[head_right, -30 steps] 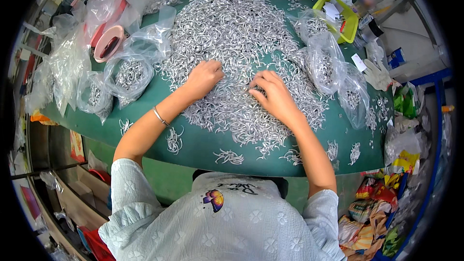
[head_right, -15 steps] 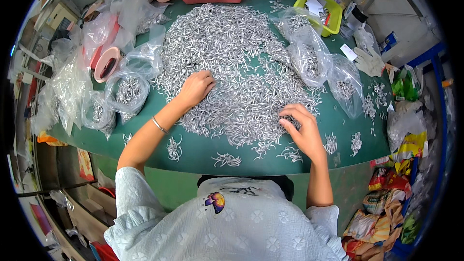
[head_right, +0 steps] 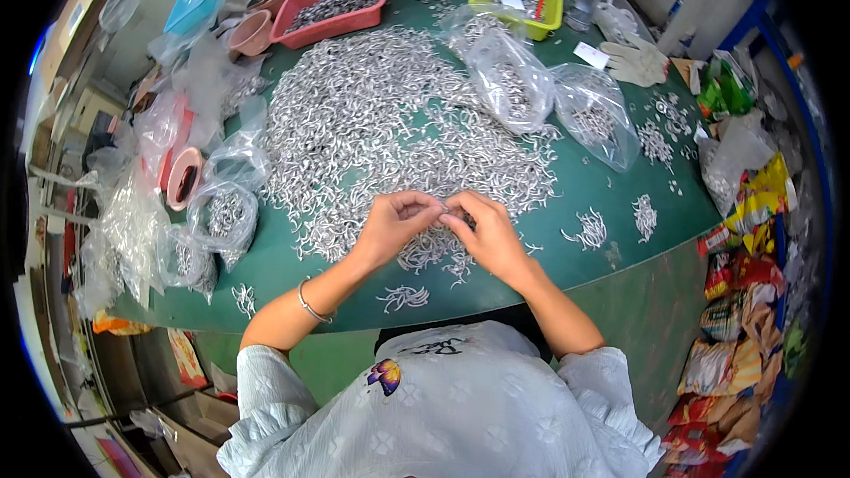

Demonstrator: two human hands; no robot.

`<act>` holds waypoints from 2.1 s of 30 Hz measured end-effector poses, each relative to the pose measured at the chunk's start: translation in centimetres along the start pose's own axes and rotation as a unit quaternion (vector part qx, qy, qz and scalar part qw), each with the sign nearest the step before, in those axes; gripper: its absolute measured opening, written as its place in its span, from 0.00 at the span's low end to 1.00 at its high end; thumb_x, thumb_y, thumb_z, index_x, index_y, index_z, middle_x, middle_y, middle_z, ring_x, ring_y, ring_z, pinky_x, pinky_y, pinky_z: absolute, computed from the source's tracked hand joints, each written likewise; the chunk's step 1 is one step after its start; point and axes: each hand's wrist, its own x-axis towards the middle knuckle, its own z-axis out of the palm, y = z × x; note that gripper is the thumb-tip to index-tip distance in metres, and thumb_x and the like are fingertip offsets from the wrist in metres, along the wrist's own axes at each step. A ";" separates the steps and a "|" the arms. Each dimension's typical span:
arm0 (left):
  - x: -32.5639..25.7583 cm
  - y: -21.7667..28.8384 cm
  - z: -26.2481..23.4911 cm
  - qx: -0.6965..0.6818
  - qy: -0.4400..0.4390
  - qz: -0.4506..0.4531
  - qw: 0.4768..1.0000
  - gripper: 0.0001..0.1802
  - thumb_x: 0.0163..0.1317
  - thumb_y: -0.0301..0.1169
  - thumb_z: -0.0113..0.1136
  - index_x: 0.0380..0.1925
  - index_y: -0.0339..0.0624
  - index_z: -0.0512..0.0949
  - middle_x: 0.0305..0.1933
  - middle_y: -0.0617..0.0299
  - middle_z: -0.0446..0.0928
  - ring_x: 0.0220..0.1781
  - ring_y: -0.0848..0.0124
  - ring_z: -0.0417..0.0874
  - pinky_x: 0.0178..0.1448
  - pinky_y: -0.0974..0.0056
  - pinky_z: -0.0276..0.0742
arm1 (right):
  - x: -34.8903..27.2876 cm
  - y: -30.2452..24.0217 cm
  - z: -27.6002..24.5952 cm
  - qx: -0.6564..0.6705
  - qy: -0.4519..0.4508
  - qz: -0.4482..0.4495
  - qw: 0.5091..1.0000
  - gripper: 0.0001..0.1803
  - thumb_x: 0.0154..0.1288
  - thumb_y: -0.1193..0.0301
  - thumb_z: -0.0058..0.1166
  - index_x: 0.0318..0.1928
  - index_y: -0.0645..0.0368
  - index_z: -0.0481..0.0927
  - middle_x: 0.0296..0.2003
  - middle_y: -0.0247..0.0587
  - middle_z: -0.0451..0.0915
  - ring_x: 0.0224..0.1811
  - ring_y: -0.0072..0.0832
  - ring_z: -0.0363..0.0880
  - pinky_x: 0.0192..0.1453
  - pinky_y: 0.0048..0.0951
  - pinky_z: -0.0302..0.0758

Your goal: The person sorts through a large pile of small, curved silver metal parts by hand on a green work table. They pick individual components from the central pile and group them together near the edge of the table.

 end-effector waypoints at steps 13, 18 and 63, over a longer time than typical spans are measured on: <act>3.0 -1.5 3.4 0.521 -0.007 0.251 0.816 0.28 0.55 0.27 0.66 0.57 0.41 0.73 0.66 0.53 0.67 0.68 0.49 0.63 0.67 0.47 0.60 | -7.4 8.7 -17.3 -0.235 0.330 0.108 0.908 0.08 0.65 0.72 0.55 0.38 0.65 0.79 0.32 0.54 0.81 0.33 0.45 0.82 0.37 0.37 0.75; 4.0 -3.5 2.0 0.611 -0.030 0.205 0.764 0.25 0.60 0.37 0.63 0.58 0.46 0.74 0.71 0.54 0.61 0.73 0.48 0.57 0.70 0.34 0.52 | -10.5 14.5 -27.5 -0.305 0.340 0.235 0.858 0.08 0.61 0.71 0.59 0.34 0.66 0.80 0.27 0.52 0.82 0.30 0.44 0.83 0.36 0.38 0.76; -3.6 -6.1 -3.2 0.479 0.136 0.240 0.833 0.10 0.53 0.23 0.63 0.36 0.40 0.78 0.48 0.58 0.73 0.54 0.59 0.73 0.61 0.51 0.62 | -0.4 3.8 0.2 -0.387 -0.060 -0.152 0.907 0.08 0.53 0.72 0.63 0.32 0.61 0.79 0.33 0.39 0.73 0.42 0.36 0.69 0.46 0.37 0.63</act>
